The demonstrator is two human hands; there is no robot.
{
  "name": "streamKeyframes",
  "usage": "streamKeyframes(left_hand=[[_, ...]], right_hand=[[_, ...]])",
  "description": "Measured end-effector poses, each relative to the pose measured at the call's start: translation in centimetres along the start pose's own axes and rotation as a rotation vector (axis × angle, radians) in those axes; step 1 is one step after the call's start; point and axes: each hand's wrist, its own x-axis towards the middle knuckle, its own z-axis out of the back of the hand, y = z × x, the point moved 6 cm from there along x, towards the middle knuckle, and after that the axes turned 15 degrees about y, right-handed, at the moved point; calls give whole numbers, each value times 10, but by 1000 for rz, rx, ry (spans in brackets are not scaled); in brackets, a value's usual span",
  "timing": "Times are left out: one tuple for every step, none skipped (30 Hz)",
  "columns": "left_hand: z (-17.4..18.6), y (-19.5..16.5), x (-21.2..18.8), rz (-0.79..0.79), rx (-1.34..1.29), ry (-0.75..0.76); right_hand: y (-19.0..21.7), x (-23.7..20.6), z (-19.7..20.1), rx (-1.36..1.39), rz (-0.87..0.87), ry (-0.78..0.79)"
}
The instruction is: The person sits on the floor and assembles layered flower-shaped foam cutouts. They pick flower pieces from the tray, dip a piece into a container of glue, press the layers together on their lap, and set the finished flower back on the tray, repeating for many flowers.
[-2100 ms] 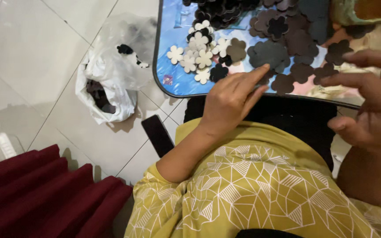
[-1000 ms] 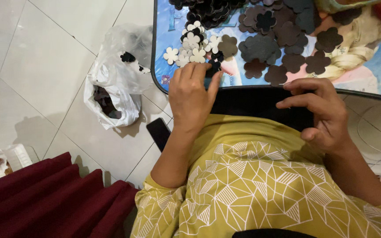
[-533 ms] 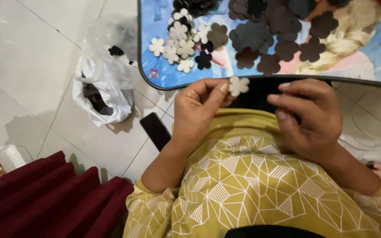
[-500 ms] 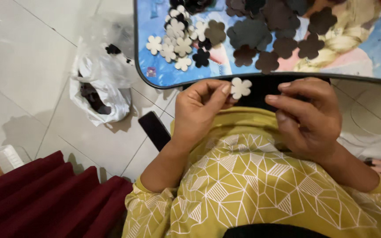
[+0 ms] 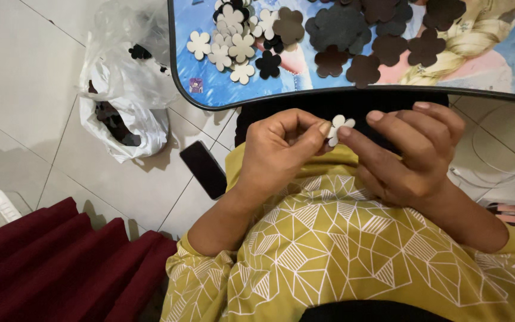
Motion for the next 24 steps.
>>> streamKeyframes(left_hand=[[1,1,1,-1,-5,11],[1,2,1,-12,-10,15],[2,3,2,-24,-16,18],[3,4,3,-35,-21,22],[4,6,4,-34,-46,33],[5,7,5,-33,-71,44],[5,9,5,-30,-98,54],[5,11,5,-23,-98,59],[5,13,6,-16,-97,64],[5,14,6,-10,-97,69],[4,15,7,-9,-98,75],[3,16,7,-7,-99,82],[3,16,7,-6,-100,88],[3,17,8,-10,-104,84],[3,17,8,-14,-109,80],[4,17,8,-19,-112,74],[5,17,8,-18,-110,67],[6,18,9,-17,-107,59],[7,18,10,-16,-105,51],[7,19,11,-16,-110,51],[7,20,12,-17,-115,53],[8,21,13,-19,-120,55],[7,21,13,-14,-120,61],[7,22,13,-9,-122,68]], right_hand=[[1,-1,-2,-27,10,1],[1,-2,-4,-26,28,15],[2,-3,-5,-25,45,28],[2,-4,-7,-24,63,41],[1,-4,-7,-33,54,37],[0,-4,-7,-42,45,35],[-1,-4,-7,-49,35,33],[-1,-3,-7,-54,25,31],[-2,-2,-6,-60,15,28],[-3,-1,-6,-66,6,24],[-2,0,-5,-56,15,22],[-1,1,-5,-45,23,20],[0,3,-4,-35,32,18],[-2,4,-3,-48,7,22],[-3,5,-2,-60,-17,26],[-4,6,-2,-71,-39,30],[-3,6,-1,-58,-26,34],[-3,6,-1,-45,-12,37],[-2,6,-1,-31,1,41],[-1,6,0,-9,21,33],[-1,6,0,10,41,24],[0,6,0,29,60,15],[-1,6,-1,28,54,17],[-1,6,-1,26,46,21]])
